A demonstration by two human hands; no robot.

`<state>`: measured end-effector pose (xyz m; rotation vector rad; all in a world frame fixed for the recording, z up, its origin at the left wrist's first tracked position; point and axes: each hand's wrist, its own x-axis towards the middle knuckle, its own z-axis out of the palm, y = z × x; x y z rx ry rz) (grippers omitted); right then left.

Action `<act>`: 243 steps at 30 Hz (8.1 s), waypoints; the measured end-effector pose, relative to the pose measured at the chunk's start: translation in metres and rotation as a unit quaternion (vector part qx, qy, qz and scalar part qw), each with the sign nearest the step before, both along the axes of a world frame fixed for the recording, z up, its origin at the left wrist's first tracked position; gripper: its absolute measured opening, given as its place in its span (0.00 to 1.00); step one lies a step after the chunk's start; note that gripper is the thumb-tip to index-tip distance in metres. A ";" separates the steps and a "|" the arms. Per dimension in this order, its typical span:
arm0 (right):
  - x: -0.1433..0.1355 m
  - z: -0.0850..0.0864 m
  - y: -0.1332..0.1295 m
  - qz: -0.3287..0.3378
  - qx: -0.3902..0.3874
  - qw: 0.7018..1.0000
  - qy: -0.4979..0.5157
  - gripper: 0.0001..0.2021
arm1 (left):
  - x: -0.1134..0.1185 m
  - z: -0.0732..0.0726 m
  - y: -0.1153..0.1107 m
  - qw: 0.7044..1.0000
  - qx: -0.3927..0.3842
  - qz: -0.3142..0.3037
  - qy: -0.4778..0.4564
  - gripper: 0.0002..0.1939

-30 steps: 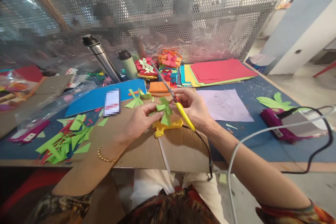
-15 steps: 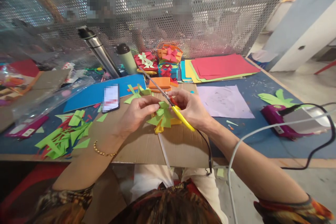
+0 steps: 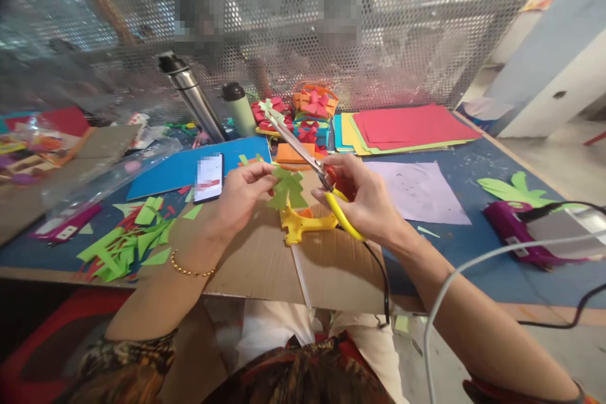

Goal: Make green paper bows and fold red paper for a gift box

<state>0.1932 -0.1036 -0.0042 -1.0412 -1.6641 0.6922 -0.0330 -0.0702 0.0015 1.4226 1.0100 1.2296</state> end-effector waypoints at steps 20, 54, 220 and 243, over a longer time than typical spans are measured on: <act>0.008 -0.005 0.004 -0.013 0.132 0.963 -0.235 0.13 | -0.010 0.011 0.005 0.997 -0.021 -0.021 -0.068 0.07; 0.017 -0.012 0.011 -0.007 0.312 0.931 -0.191 0.20 | -0.045 0.029 0.015 0.993 -0.025 -0.109 -0.032 0.07; -0.019 -0.003 -0.023 0.118 -0.165 0.977 0.068 0.26 | -0.029 0.013 -0.009 0.581 0.652 0.313 0.374 0.14; -0.021 -0.007 -0.024 0.121 -0.149 0.980 0.048 0.28 | -0.027 0.012 -0.009 0.594 0.644 0.314 0.365 0.12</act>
